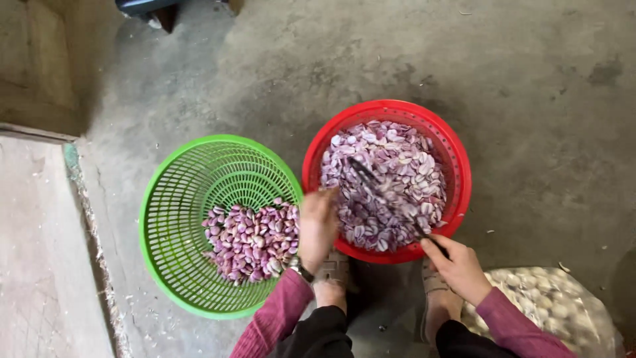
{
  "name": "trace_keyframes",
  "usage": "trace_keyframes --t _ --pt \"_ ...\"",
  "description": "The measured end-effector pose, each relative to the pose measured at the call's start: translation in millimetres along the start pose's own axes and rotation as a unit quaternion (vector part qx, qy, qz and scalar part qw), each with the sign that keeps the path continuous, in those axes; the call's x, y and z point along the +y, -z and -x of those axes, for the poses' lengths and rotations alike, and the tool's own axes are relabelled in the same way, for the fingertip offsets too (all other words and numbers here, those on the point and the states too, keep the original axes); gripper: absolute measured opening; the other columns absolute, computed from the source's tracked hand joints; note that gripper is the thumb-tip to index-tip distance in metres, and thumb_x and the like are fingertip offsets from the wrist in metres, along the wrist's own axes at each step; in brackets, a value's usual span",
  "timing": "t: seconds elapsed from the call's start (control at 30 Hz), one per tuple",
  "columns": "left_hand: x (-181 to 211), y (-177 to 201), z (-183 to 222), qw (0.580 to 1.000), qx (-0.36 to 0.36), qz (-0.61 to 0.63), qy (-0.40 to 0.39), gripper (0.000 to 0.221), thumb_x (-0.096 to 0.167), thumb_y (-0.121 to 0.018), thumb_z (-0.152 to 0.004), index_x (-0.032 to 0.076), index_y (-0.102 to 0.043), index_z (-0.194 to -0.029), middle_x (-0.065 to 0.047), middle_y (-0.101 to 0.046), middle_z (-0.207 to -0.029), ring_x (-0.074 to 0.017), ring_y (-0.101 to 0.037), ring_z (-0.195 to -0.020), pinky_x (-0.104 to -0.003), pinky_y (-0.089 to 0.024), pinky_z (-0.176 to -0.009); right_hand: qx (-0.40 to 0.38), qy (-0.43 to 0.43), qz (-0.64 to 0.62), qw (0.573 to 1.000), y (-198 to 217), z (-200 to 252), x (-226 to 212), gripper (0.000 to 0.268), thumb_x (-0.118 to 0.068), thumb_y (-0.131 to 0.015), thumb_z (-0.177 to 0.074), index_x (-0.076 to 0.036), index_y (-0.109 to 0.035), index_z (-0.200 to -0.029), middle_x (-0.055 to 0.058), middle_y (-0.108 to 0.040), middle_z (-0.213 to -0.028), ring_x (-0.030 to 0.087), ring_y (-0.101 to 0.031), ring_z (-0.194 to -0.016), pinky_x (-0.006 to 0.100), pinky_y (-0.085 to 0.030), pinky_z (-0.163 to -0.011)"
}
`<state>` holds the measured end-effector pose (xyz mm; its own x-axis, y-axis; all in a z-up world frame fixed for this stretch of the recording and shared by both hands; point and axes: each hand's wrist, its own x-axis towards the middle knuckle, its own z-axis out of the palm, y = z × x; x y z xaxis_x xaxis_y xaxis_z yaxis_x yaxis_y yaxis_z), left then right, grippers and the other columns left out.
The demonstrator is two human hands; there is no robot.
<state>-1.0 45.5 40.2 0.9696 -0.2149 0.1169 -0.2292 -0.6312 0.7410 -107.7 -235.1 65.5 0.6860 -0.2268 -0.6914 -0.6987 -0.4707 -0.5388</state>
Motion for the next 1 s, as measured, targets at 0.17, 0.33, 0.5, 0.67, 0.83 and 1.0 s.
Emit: trace_keyframes --t 0.17,0.33,0.5,0.67,0.83,1.0 --pt "-160 24 -10 0.963 0.133 -0.162 0.171 0.014 0.014 -0.063 -0.097 0.002 -0.067 -0.104 -0.019 -0.074 -0.095 -0.0399 -0.071 -0.077 -0.052 -0.055 -0.066 0.031 0.013 -0.015 0.999 3 -2 9 0.044 -0.043 -0.063 -0.092 -0.022 -0.078 -0.128 0.010 -0.076 -0.063 0.014 -0.072 -0.062 0.028 -0.051 -0.067" --pt "-228 7 -1 0.922 -0.033 -0.343 0.178 0.027 0.014 -0.060 -0.084 0.005 -0.064 -0.109 -0.021 -0.070 -0.089 -0.0423 -0.069 -0.080 -0.053 -0.056 -0.070 0.035 0.060 0.037 0.997 -1 -4 8 0.044 -0.047 -0.064 -0.091 -0.019 -0.078 -0.122 0.000 -0.082 -0.087 0.012 -0.072 -0.075 0.029 -0.050 -0.075" --pt "-140 42 -14 0.948 0.066 -0.063 0.305 0.024 0.028 -0.073 -0.085 0.014 -0.077 -0.105 -0.004 -0.080 -0.098 -0.0213 -0.075 -0.092 -0.036 -0.056 -0.082 0.065 0.150 0.099 0.982 -6 -11 31 0.041 -0.049 -0.065 -0.090 -0.022 -0.077 -0.118 0.007 -0.082 -0.084 0.022 -0.078 -0.070 0.036 -0.052 -0.071" --pt "-7 72 -13 0.683 0.050 0.611 0.396 0.028 0.000 -0.057 -0.099 -0.001 -0.064 -0.125 -0.015 -0.066 -0.110 -0.0242 -0.062 -0.098 -0.035 -0.053 -0.089 0.034 0.240 0.066 0.968 -1 1 2 0.047 -0.049 -0.059 -0.092 -0.019 -0.073 -0.125 0.001 -0.083 -0.110 0.018 -0.082 -0.075 0.034 -0.058 -0.071" --pt "-15 2 6 0.637 0.049 0.671 0.375 0.019 -0.005 -0.056 -0.097 0.005 -0.069 -0.106 -0.012 -0.071 -0.107 -0.0260 -0.066 -0.095 -0.041 -0.058 -0.085 0.091 0.359 0.079 0.926 -7 -2 10 0.046 -0.042 -0.066 -0.094 -0.012 -0.071 -0.128 0.005 -0.077 -0.123 0.020 -0.077 -0.105 0.034 -0.057 -0.089" --pt "-15 -19 12 0.647 0.044 0.655 0.388 0.033 -0.015 -0.047 -0.096 0.004 -0.072 -0.106 -0.017 -0.076 -0.109 -0.0306 -0.072 -0.096 -0.045 -0.059 -0.081 0.107 0.381 0.098 0.913 -3 -1 14 0.045 -0.042 -0.064 -0.095 -0.012 -0.069 -0.128 0.004 -0.078 -0.121 0.023 -0.077 -0.102 0.038 -0.059 -0.086"
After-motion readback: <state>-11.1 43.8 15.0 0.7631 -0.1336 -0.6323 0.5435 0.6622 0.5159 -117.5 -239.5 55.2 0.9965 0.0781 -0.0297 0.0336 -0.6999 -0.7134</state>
